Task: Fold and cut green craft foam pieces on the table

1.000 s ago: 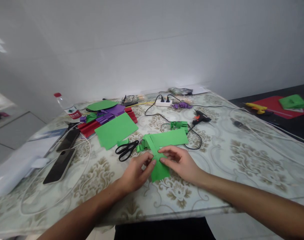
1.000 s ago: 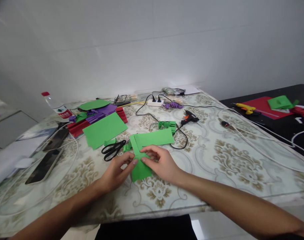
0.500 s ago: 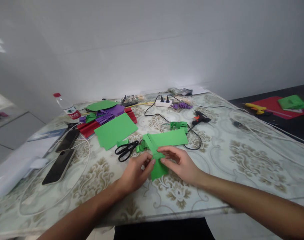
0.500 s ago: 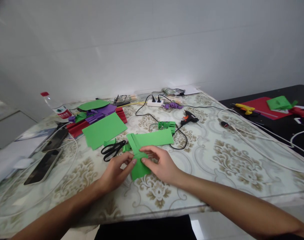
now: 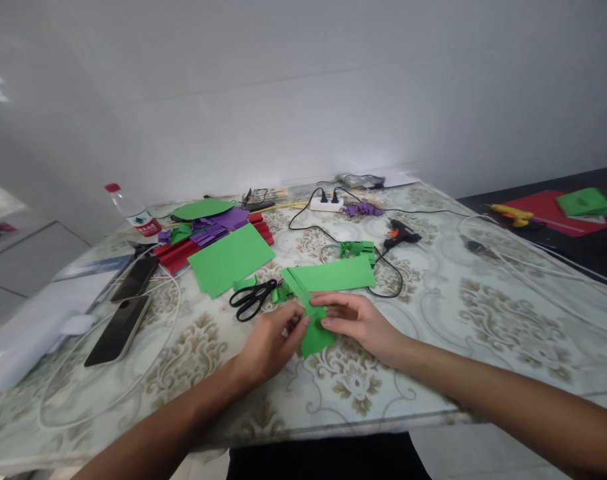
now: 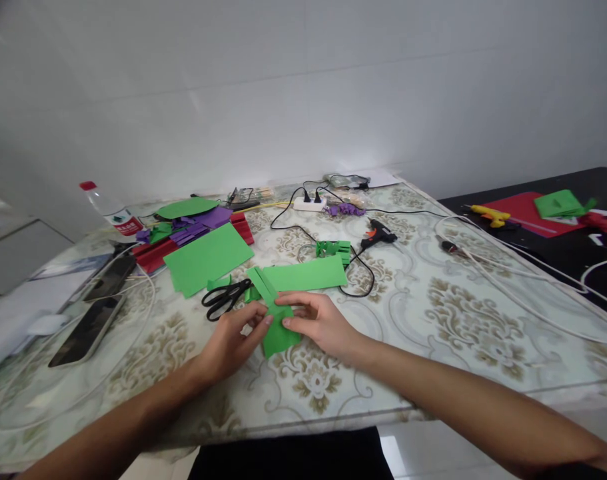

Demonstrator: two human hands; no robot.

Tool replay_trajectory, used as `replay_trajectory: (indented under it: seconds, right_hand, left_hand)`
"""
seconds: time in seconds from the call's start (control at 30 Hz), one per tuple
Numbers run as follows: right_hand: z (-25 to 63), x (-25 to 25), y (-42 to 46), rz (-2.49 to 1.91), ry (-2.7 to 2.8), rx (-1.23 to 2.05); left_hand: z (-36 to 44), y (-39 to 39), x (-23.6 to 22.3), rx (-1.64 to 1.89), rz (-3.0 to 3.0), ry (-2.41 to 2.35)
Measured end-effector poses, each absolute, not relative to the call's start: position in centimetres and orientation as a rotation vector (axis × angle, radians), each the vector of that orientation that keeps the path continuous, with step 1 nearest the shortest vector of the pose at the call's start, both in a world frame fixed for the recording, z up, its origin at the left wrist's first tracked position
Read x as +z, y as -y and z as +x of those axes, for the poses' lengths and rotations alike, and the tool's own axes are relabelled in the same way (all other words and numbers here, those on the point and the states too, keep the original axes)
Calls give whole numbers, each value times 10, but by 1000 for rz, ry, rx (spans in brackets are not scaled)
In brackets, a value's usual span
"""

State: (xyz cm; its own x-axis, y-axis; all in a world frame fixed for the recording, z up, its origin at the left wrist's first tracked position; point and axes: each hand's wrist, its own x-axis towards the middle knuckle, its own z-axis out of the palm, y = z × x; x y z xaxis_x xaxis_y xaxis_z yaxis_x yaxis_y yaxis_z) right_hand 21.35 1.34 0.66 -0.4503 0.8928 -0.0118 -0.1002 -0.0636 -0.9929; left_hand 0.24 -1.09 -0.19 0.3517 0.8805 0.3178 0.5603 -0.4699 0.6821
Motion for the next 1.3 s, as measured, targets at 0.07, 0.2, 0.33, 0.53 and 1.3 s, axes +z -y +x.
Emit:
replay_trajectory:
  seconds: [0.07, 0.2, 0.33, 0.53, 1.3]
  right_hand:
    - [213, 7, -14, -886, 1397, 1670]
    - [213, 4, -15, -878, 1332, 1738]
    - [213, 0, -16, -875, 1287, 1764]
    - [212, -1, -16, -869, 1230, 1763]
    - [211, 0, -17, -924, 1303, 1711]
  left_hand:
    - [2, 11, -2, 927, 2164, -1255]
    - [2, 11, -3, 923, 2172, -1256]
    - [2, 12, -2, 927, 2171, -1255]
    - [3, 12, 0, 940, 2165, -1239]
    - [3, 12, -1, 951, 2161, -1239]
